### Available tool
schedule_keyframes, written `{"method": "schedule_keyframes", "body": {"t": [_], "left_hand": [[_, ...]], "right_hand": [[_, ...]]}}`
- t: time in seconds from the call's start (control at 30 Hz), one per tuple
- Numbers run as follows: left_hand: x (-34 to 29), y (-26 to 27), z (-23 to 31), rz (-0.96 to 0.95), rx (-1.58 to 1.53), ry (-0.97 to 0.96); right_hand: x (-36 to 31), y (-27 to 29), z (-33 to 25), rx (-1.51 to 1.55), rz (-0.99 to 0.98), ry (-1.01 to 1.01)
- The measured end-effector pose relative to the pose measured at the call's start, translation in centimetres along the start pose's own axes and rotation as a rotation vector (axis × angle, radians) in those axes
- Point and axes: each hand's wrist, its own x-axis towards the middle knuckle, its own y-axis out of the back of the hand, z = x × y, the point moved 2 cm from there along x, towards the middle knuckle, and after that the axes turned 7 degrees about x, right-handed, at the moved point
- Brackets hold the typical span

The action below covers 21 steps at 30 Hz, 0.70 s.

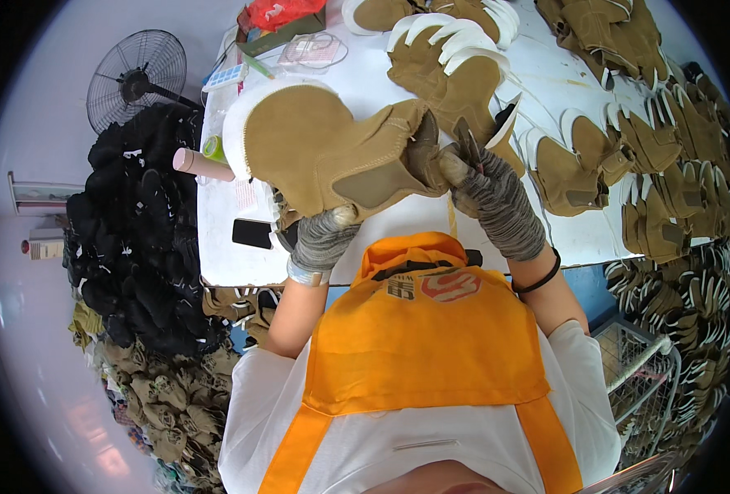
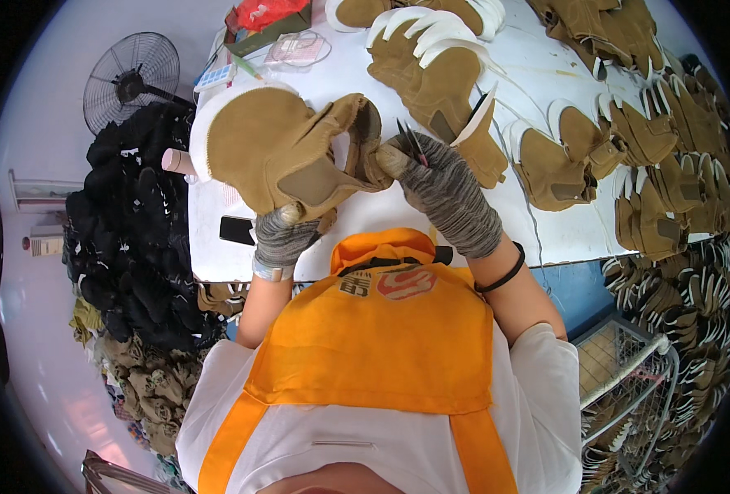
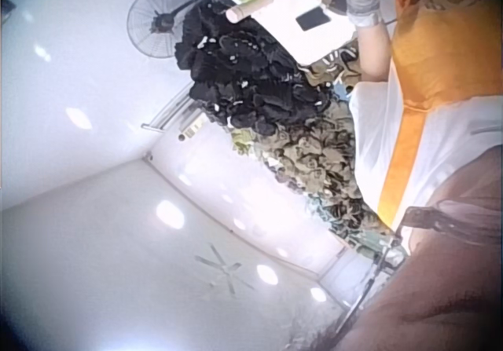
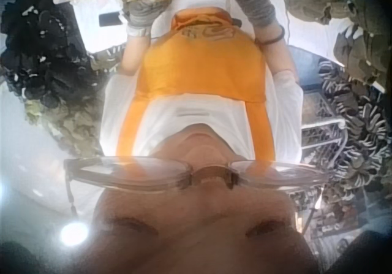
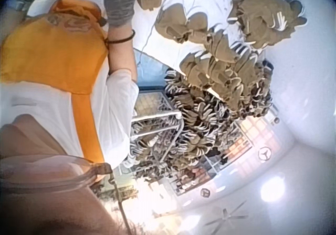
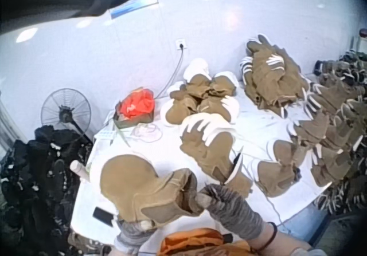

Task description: The person picks up and organizes various tan shoe components, picking them up from a pile and stacking them together.

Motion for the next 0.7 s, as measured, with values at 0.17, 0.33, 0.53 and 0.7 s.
{"method": "schedule_keyframes", "body": {"t": [0.17, 0.33, 0.53, 0.7], "left_hand": [[0.2, -0.5, -0.2, -0.026, -0.178, -0.012], [0.3, -0.5, -0.1, -0.007, -0.337, 0.003], [0.7, -3.2, 0.3, 0.101, -0.572, 0.049], [0.8, -1.8, -2.0, 0.042, -0.675, 0.107]], "right_hand": [[-0.3, -0.8, 1.2, 0.351, -0.12, -0.024], [-0.1, -1.3, 1.9, 0.214, -0.15, 0.029], [-0.6, -2.0, 1.0, 0.043, -0.119, 0.03], [-1.1, -2.7, 0.2, 0.068, -0.134, 0.009]]}}
